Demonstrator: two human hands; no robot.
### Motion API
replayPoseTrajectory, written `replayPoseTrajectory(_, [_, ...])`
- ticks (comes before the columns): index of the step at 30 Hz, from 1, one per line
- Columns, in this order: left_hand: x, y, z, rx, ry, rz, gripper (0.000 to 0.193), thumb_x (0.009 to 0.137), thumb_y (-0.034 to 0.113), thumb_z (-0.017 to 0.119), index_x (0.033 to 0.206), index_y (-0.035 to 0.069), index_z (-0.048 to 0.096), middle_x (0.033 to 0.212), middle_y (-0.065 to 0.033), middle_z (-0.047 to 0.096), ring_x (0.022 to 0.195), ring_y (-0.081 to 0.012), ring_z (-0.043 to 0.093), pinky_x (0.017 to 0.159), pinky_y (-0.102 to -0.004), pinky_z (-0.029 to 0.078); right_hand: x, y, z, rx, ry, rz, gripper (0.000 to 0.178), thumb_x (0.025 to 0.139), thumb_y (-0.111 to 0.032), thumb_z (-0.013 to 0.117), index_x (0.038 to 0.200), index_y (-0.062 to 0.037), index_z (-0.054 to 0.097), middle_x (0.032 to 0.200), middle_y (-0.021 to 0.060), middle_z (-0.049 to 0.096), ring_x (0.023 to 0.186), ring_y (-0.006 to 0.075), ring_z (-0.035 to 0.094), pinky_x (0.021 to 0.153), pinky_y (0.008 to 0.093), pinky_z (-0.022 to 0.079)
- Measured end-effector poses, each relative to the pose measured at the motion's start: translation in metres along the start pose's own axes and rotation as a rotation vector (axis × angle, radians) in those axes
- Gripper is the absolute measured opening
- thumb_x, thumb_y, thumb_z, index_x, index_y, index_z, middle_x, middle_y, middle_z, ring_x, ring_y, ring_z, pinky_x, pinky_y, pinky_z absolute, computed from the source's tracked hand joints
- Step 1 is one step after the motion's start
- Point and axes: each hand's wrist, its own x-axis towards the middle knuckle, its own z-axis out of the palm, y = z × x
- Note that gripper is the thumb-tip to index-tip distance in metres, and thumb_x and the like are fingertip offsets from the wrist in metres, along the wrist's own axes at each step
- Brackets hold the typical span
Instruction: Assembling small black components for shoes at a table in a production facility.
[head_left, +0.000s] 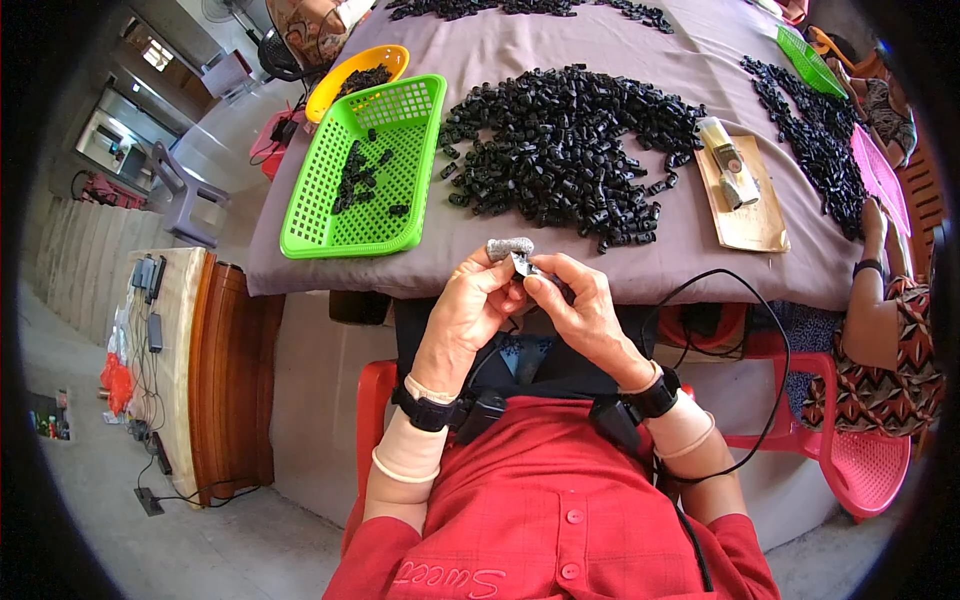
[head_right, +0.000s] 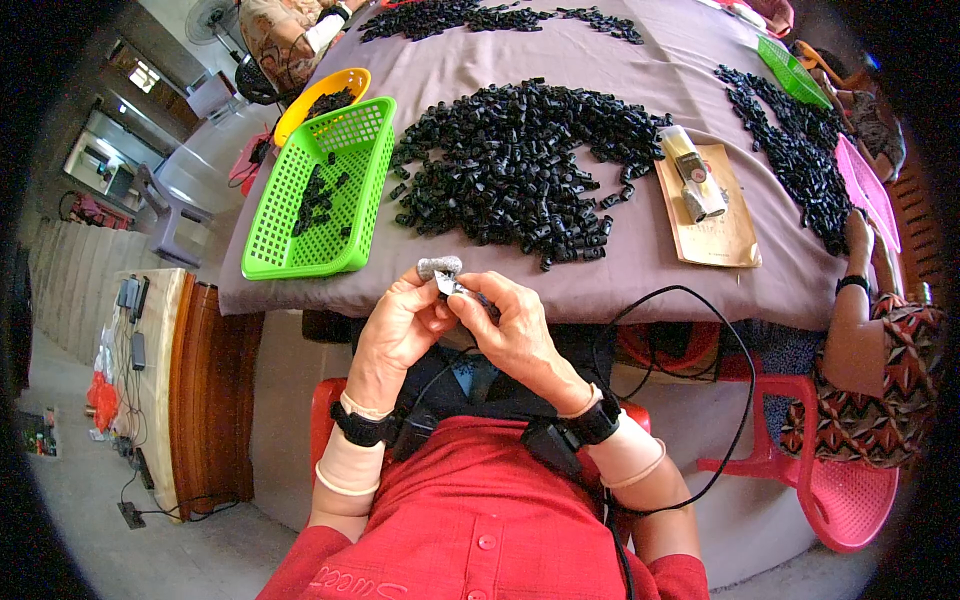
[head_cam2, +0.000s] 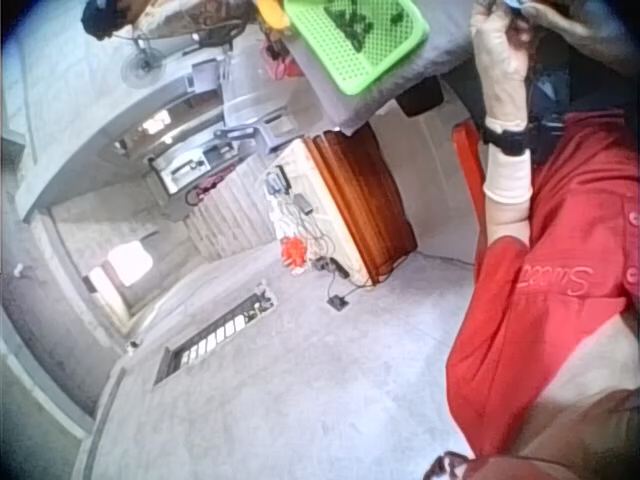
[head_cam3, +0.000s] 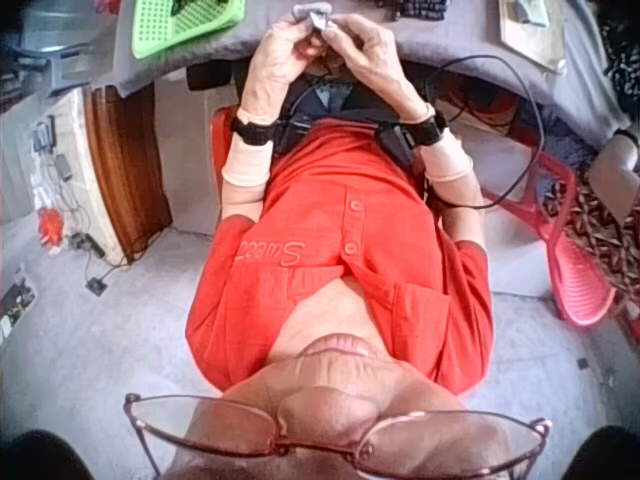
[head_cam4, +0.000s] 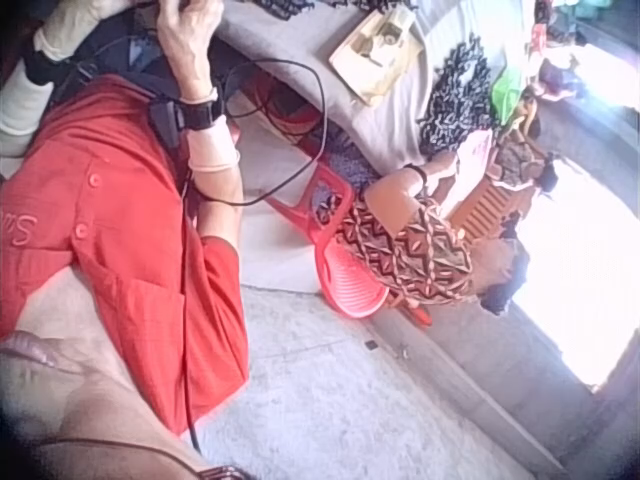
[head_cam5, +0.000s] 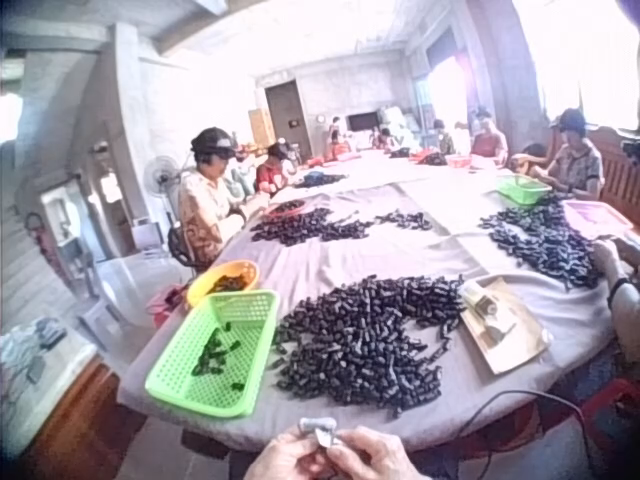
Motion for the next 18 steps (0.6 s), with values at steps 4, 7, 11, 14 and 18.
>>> replayPoseTrajectory(4, [-0.002,-0.002,0.004,0.093,0.085,0.015,0.019,0.087,0.009,0.058,0.104,0.008,0.062,0.087,-0.0033,0.063,0.071,-0.0103,0.057,0.058,-0.0215,0.046,0.000,-0.002,-0.002,0.118,-0.038,0.122,0.025,0.082,-0.019,0.065,0.095,0.0011,0.060,0.072,0.0056,0.060,0.064,0.0095,0.053,0.058,0.0254,0.043])
replayPoseTrajectory(7, [-0.003,0.000,0.004,0.048,0.021,-0.028,0.018,0.087,0.009,0.057,0.104,0.008,0.062,0.089,-0.0040,0.064,0.074,-0.0111,0.059,0.061,-0.0219,0.047,0.001,0.002,-0.002,0.242,-0.039,0.156,0.024,0.081,-0.019,0.067,0.093,0.0007,0.060,0.071,0.0013,0.058,0.064,0.0052,0.049,0.056,0.0226,0.041])
replayPoseTrajectory(11, [-0.006,0.000,0.014,0.120,0.087,-0.030,0.016,0.087,0.011,0.057,0.102,0.009,0.062,0.084,-0.0026,0.063,0.065,-0.0090,0.055,0.055,-0.0197,0.043,0.001,0.001,-0.005,0.253,-0.066,0.195,0.024,0.080,-0.019,0.068,0.091,0.0011,0.059,0.070,0.0002,0.057,0.063,0.0049,0.047,0.055,0.0221,0.040])
replayPoseTrajectory(14, [-0.008,0.002,0.015,0.168,0.115,-0.031,0.015,0.088,0.013,0.057,0.102,0.010,0.062,0.079,-0.0013,0.062,0.058,-0.0077,0.052,0.049,-0.0184,0.039,0.001,0.002,-0.004,0.226,-0.071,0.183,0.025,0.080,-0.020,0.068,0.090,0.0011,0.059,0.070,0.0006,0.057,0.063,0.0051,0.047,0.055,0.0224,0.040])
replayPoseTrajectory(18, [-0.010,0.004,0.017,0.185,0.111,-0.048,0.015,0.088,0.014,0.058,0.102,0.010,0.062,0.079,-0.0009,0.062,0.057,-0.0071,0.052,0.048,-0.0183,0.038,0.000,0.000,-0.003,0.205,-0.066,0.159,0.026,0.080,-0.020,0.068,0.090,0.0011,0.058,0.070,0.0011,0.057,0.062,0.0052,0.046,0.054,0.0223,0.039])
